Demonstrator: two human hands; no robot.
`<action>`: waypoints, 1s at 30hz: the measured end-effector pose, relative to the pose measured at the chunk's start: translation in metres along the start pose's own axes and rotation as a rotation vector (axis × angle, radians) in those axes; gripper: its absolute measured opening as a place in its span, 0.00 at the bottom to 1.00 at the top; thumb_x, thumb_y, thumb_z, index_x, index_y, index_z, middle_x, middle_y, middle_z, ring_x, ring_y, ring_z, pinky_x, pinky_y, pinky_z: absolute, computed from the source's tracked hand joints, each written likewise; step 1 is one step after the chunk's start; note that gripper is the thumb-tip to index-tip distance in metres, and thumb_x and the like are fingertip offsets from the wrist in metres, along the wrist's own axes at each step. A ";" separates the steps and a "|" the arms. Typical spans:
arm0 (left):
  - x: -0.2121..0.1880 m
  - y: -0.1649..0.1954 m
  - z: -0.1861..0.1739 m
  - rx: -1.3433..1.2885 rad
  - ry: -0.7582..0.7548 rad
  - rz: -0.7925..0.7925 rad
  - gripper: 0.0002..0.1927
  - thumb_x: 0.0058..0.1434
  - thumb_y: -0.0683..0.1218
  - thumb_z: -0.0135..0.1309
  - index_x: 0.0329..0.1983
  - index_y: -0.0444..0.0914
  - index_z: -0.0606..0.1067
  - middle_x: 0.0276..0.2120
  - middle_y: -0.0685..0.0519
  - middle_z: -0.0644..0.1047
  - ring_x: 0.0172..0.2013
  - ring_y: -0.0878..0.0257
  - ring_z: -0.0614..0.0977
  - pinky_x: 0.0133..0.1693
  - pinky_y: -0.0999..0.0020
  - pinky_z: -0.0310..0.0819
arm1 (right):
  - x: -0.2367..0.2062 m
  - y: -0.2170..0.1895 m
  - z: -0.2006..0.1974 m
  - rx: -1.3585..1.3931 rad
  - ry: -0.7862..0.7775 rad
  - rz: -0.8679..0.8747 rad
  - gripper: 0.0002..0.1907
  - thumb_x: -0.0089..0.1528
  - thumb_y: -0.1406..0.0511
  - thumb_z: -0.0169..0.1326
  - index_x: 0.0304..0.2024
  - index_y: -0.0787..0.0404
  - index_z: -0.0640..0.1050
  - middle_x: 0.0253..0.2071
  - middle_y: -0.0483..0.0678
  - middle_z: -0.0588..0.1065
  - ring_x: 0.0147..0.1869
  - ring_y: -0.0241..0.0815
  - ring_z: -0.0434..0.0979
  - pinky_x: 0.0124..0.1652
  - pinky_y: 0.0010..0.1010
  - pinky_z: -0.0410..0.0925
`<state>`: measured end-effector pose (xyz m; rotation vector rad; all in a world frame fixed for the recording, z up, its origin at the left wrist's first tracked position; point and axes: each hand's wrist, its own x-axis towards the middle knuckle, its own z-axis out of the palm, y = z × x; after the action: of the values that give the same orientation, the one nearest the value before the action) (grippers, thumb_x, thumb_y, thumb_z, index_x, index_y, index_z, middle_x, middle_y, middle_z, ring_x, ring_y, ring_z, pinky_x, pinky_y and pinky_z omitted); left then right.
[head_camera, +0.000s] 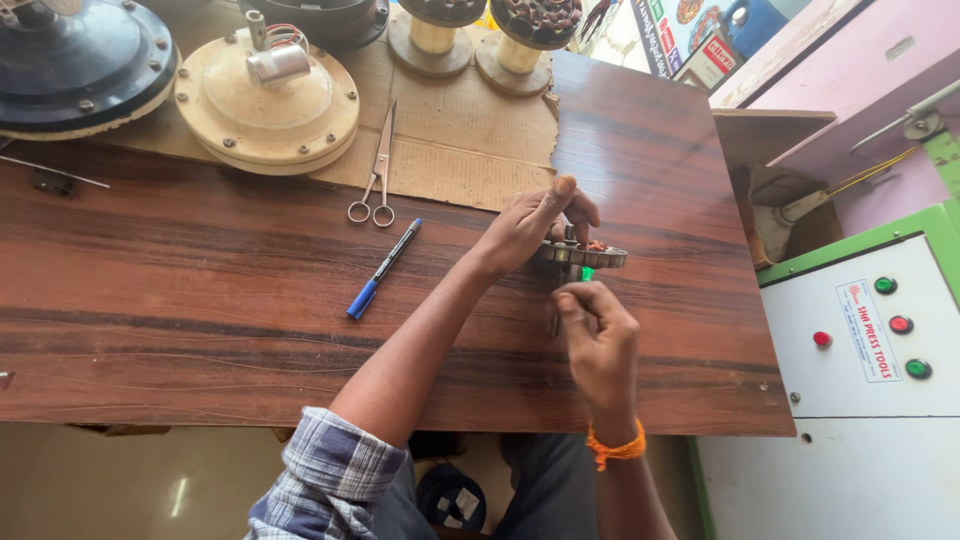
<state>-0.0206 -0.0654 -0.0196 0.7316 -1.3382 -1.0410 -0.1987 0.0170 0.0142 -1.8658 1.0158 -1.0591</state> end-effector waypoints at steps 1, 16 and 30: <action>0.001 -0.002 0.001 0.004 0.005 0.010 0.37 0.75 0.68 0.29 0.43 0.37 0.80 0.32 0.54 0.81 0.37 0.68 0.81 0.39 0.72 0.72 | 0.001 0.000 -0.004 0.048 -0.017 0.011 0.07 0.70 0.68 0.53 0.41 0.66 0.79 0.29 0.38 0.72 0.30 0.27 0.67 0.30 0.21 0.63; 0.004 0.002 0.004 0.030 0.032 0.014 0.39 0.72 0.70 0.29 0.40 0.37 0.82 0.29 0.53 0.82 0.35 0.66 0.83 0.38 0.70 0.74 | 0.014 -0.008 0.003 -0.180 -0.190 0.012 0.12 0.70 0.65 0.48 0.39 0.66 0.80 0.22 0.36 0.68 0.27 0.26 0.66 0.27 0.24 0.63; 0.004 0.001 0.003 0.039 0.053 0.049 0.38 0.73 0.69 0.30 0.39 0.37 0.82 0.30 0.53 0.83 0.35 0.66 0.83 0.38 0.71 0.74 | 0.052 -0.023 -0.039 0.067 -0.368 0.145 0.14 0.72 0.64 0.45 0.45 0.66 0.80 0.20 0.32 0.60 0.20 0.23 0.53 0.21 0.21 0.48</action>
<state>-0.0238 -0.0683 -0.0162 0.7469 -1.3274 -0.9522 -0.2099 -0.0282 0.0653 -1.8154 0.8708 -0.6270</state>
